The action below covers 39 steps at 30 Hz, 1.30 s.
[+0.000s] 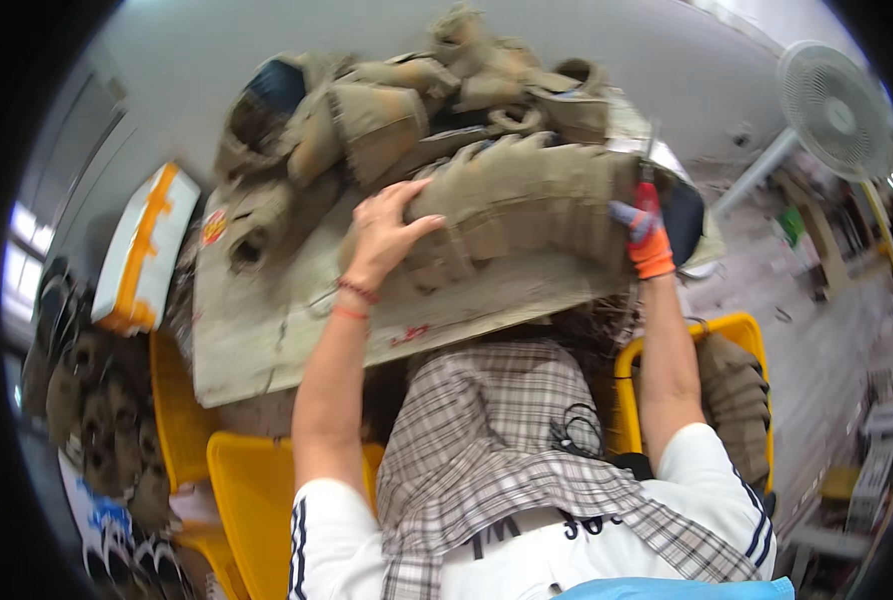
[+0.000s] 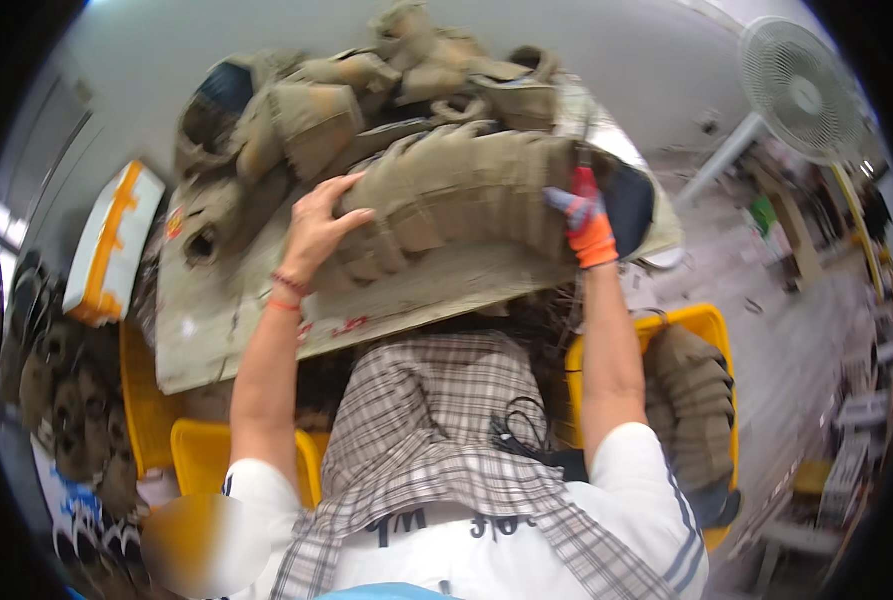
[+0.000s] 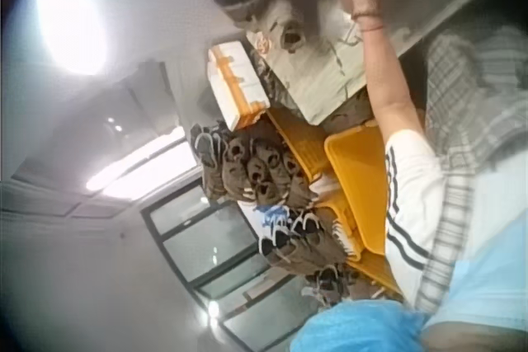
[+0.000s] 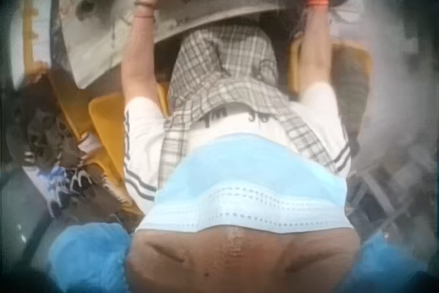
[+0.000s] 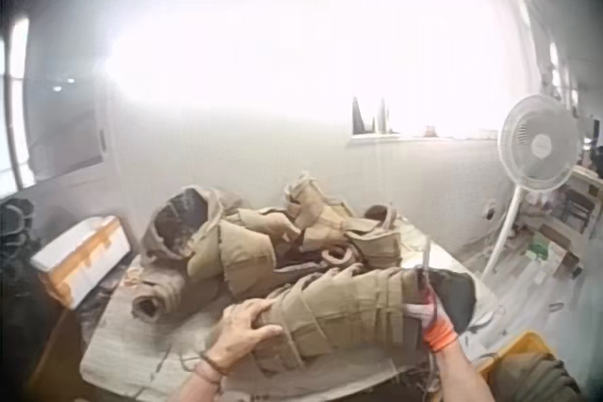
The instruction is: The person uses shears to trim the fuzzy lining inside a series of beige slip-on shoes. They repeatedly pick up a shoe, cut the interior lining, and place the shoe on a table, continuing the process with multiple units.
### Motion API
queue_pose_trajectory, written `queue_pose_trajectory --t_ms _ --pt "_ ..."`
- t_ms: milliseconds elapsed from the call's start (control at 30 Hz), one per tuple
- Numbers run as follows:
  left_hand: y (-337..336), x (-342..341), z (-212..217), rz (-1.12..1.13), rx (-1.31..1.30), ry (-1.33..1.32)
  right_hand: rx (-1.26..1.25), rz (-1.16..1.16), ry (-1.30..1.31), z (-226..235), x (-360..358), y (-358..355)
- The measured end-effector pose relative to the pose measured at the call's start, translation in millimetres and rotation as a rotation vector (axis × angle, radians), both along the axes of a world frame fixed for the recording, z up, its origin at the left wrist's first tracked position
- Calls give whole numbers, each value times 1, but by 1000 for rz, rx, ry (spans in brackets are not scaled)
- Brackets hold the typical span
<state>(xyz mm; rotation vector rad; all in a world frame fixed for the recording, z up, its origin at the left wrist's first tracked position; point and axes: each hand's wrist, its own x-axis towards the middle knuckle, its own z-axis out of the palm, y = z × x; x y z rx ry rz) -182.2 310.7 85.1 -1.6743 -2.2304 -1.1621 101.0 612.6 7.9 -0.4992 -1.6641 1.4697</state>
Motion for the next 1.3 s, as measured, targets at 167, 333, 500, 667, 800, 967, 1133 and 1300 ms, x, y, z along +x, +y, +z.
queue_pose_trajectory --t_ms 167,333,500,667,800,967,1133,1300 --pt "-28 -16 -5 189 429 44 177 -391 -208 -2 0 -12" --pt "-105 -93 -59 1177 182 215 -288 -187 421 -78 30 53" --pt "-167 -122 -28 862 -268 594 -712 313 408 -44 59 18" --pt "-216 -69 76 595 -137 784 -705 184 329 -20 97 -12" --pt "-256 -2 129 572 313 -457 -513 14 194 -8 124 -50" --pt "-309 47 63 390 323 -1631 -105 240 -64 44 103 -183" --pt "-293 134 -36 454 61 -2033 440 415 -626 83 70 -300" --pt "-302 156 -90 387 206 -2332 928 593 -712 26 44 -328"
